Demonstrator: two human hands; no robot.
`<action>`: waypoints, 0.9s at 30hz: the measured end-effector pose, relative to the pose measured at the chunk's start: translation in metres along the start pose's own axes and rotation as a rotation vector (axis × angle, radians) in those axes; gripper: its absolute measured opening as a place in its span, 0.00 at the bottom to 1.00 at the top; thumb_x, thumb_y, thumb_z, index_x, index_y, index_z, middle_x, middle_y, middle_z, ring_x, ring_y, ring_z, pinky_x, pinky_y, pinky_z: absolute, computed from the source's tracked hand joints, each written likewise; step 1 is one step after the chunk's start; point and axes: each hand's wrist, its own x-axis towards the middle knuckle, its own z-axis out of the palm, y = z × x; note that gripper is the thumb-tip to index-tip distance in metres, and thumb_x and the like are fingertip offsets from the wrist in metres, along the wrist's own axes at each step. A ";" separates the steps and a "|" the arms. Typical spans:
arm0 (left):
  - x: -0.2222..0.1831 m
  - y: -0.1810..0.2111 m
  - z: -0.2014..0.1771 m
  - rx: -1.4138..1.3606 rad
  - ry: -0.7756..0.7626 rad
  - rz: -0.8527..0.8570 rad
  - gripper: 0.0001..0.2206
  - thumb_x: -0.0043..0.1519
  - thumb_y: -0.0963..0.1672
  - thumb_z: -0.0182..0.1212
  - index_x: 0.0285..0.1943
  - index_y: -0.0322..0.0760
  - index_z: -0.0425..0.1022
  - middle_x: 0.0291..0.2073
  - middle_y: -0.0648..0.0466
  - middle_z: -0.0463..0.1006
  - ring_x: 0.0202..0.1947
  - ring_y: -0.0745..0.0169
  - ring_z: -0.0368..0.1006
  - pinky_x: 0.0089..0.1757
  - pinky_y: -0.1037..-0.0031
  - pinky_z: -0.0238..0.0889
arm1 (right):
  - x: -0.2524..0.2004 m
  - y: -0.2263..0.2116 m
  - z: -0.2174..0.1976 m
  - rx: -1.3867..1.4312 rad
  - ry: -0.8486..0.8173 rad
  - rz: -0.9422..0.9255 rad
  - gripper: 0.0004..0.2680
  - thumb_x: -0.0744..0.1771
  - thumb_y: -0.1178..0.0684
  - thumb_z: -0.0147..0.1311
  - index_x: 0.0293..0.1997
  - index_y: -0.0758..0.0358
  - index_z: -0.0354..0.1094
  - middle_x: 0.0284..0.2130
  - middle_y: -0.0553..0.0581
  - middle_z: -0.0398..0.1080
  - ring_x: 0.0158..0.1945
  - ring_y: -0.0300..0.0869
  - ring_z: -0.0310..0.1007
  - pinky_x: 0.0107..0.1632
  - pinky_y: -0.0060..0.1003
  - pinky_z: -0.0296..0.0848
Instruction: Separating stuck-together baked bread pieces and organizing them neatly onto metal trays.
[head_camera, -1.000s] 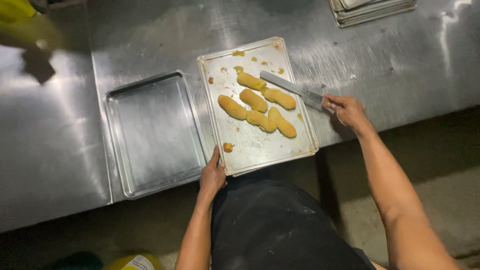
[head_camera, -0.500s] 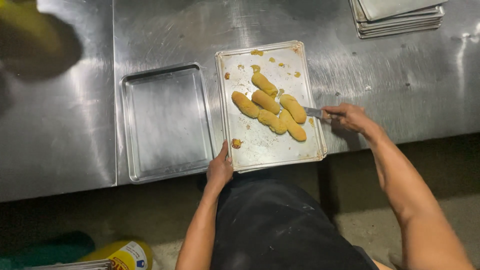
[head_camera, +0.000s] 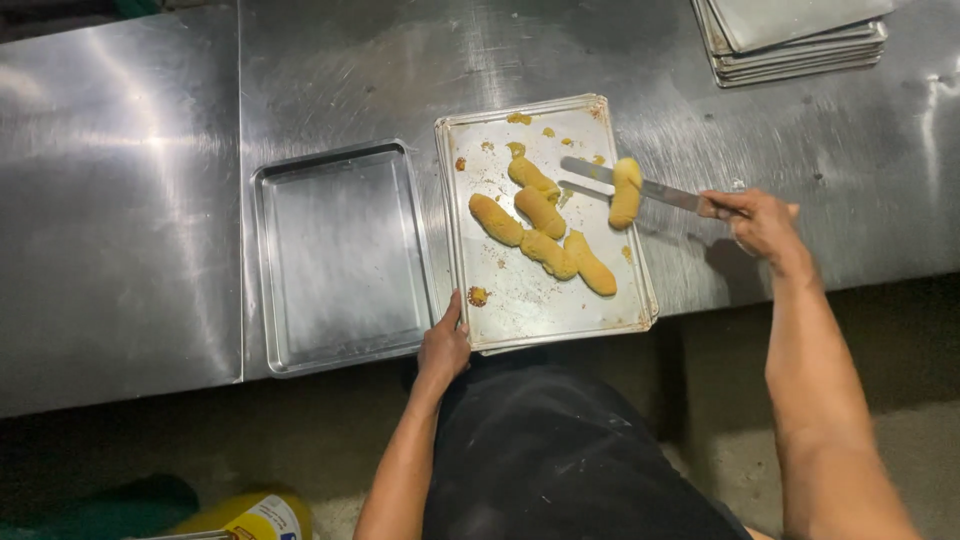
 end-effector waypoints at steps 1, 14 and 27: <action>-0.003 0.006 -0.003 0.001 0.001 0.001 0.30 0.66 0.44 0.55 0.78 0.62 0.54 0.44 0.37 0.83 0.34 0.46 0.80 0.40 0.59 0.71 | 0.006 -0.016 0.005 0.001 0.001 -0.001 0.20 0.67 0.66 0.46 0.61 0.43 0.73 0.46 0.48 0.77 0.49 0.42 0.76 0.59 0.36 0.66; -0.011 0.020 -0.008 0.119 0.037 -0.020 0.30 0.65 0.45 0.57 0.77 0.67 0.54 0.45 0.36 0.80 0.45 0.34 0.77 0.47 0.54 0.69 | 0.071 -0.012 0.072 -0.146 -0.282 -0.010 0.19 0.64 0.59 0.50 0.59 0.39 0.75 0.39 0.53 0.78 0.45 0.45 0.73 0.58 0.58 0.56; -0.027 0.052 -0.028 0.041 -0.057 -0.151 0.30 0.66 0.44 0.55 0.78 0.67 0.54 0.44 0.38 0.82 0.44 0.40 0.81 0.49 0.58 0.70 | 0.054 -0.087 0.046 -0.197 -0.223 -0.125 0.14 0.68 0.62 0.55 0.54 0.42 0.78 0.37 0.48 0.73 0.46 0.40 0.70 0.62 0.36 0.53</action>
